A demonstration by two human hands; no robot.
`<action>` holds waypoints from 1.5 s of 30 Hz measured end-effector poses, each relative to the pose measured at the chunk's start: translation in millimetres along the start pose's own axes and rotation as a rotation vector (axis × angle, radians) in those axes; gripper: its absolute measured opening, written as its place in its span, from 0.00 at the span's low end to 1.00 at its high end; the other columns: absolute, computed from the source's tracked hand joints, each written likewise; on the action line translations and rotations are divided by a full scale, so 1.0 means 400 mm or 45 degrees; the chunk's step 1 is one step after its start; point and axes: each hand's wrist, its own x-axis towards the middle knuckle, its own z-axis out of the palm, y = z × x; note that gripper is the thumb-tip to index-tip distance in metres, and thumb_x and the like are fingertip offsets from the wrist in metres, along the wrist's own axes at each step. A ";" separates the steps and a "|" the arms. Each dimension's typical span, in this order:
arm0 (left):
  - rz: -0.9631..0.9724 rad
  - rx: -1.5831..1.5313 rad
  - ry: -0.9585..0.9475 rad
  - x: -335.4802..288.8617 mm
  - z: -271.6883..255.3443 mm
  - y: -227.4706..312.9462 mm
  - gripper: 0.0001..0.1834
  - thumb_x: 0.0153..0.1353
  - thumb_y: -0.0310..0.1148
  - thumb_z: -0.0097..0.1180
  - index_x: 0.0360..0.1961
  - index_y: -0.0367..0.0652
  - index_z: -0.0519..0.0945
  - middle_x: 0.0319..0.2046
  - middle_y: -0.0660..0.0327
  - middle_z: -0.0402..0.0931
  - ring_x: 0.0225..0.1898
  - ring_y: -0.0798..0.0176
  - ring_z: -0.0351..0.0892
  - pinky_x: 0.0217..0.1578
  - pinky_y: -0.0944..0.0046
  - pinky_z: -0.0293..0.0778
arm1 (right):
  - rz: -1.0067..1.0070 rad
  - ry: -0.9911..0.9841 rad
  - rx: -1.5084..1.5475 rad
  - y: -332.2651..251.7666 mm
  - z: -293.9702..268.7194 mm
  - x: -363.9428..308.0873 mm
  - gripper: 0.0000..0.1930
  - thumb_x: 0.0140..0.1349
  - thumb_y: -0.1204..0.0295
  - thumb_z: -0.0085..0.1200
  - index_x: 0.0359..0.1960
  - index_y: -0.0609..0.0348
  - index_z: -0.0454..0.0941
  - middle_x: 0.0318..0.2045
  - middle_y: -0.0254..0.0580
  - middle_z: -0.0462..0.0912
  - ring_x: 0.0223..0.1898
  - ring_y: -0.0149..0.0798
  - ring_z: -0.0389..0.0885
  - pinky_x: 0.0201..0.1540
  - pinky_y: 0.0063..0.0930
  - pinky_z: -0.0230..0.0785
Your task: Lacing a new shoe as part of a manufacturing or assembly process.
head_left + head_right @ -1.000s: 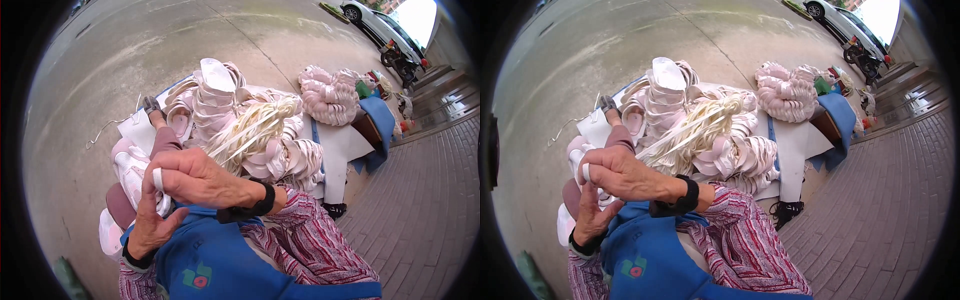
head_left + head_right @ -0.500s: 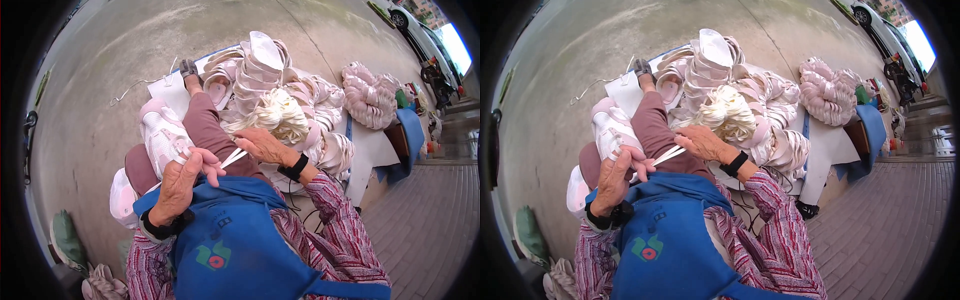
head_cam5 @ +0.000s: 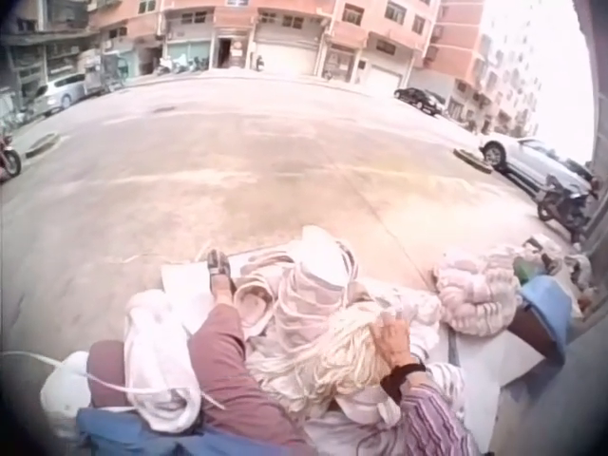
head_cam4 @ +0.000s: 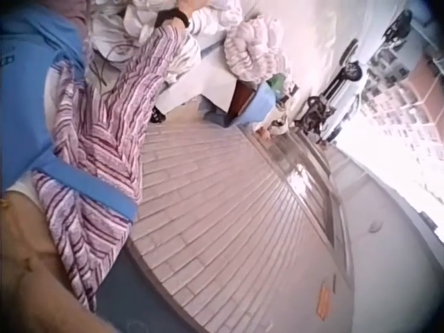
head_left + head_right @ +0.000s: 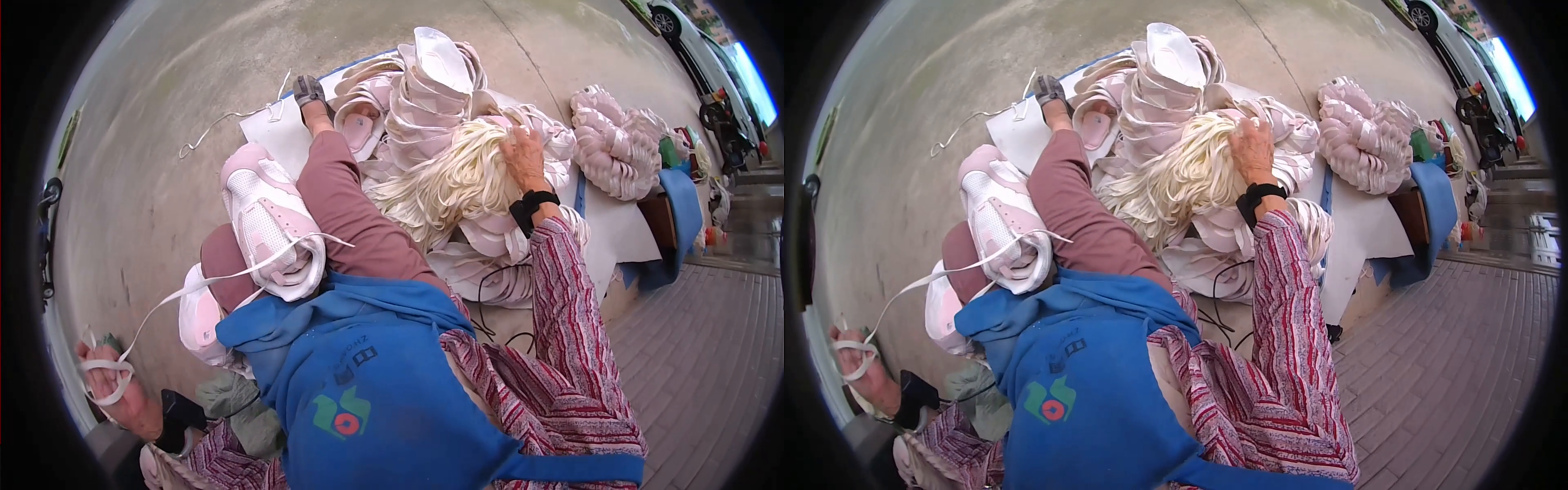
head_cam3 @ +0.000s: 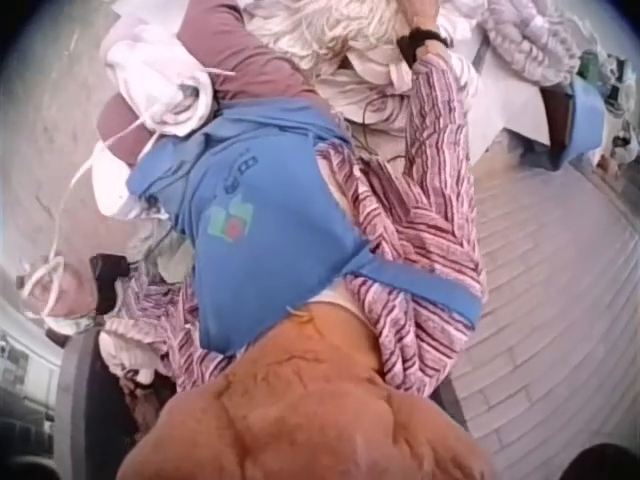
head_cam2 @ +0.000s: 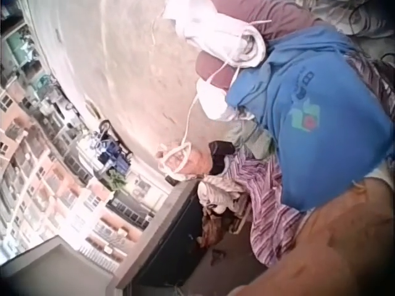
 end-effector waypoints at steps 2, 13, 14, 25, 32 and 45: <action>0.105 0.100 0.077 -0.081 -0.170 0.139 0.12 0.69 0.28 0.39 0.47 0.29 0.68 0.19 0.64 0.58 0.25 0.71 0.61 0.30 0.73 0.64 | 0.078 -0.054 0.046 0.046 0.016 0.013 0.21 0.52 0.59 0.57 0.45 0.58 0.75 0.38 0.68 0.74 0.44 0.63 0.72 0.49 0.48 0.66; -0.177 0.247 0.214 -0.123 0.219 -0.272 0.18 0.72 0.41 0.33 0.39 0.39 0.72 0.15 0.72 0.54 0.17 0.74 0.54 0.27 0.68 0.62 | -0.102 -0.421 1.190 -0.432 -0.193 -0.046 0.13 0.59 0.68 0.57 0.41 0.66 0.79 0.31 0.45 0.82 0.32 0.34 0.79 0.40 0.26 0.72; -0.203 0.234 0.106 -0.110 0.250 -0.320 0.19 0.72 0.42 0.33 0.40 0.38 0.72 0.17 0.69 0.57 0.19 0.72 0.57 0.31 0.65 0.65 | -0.089 -0.665 1.435 -0.504 -0.233 -0.100 0.12 0.60 0.68 0.56 0.39 0.67 0.80 0.27 0.42 0.82 0.28 0.30 0.79 0.38 0.22 0.71; -0.390 0.193 -0.568 -0.116 0.461 -0.355 0.27 0.72 0.50 0.28 0.28 0.41 0.72 0.11 0.64 0.65 0.15 0.66 0.65 0.33 0.58 0.70 | -0.007 -2.433 2.665 -0.825 -0.189 -0.423 0.33 0.61 0.55 0.54 0.62 0.58 0.56 0.52 0.45 0.71 0.56 0.37 0.69 0.61 0.39 0.61; -0.686 0.366 -0.453 -0.189 0.306 -0.265 0.26 0.71 0.46 0.33 0.30 0.33 0.74 0.14 0.63 0.64 0.15 0.70 0.60 0.22 0.67 0.62 | 0.437 -1.925 3.201 -0.854 -0.209 -0.320 0.24 0.70 0.60 0.40 0.62 0.60 0.59 0.32 0.34 0.77 0.38 0.34 0.77 0.50 0.36 0.69; -0.609 1.269 0.475 -0.330 -0.076 -0.319 0.20 0.68 0.45 0.44 0.39 0.35 0.73 0.20 0.60 0.69 0.22 0.64 0.69 0.26 0.65 0.68 | 0.559 -1.377 2.028 -0.753 -0.095 -0.275 0.11 0.70 0.66 0.43 0.44 0.59 0.72 0.17 0.22 0.57 0.13 0.18 0.54 0.13 0.14 0.47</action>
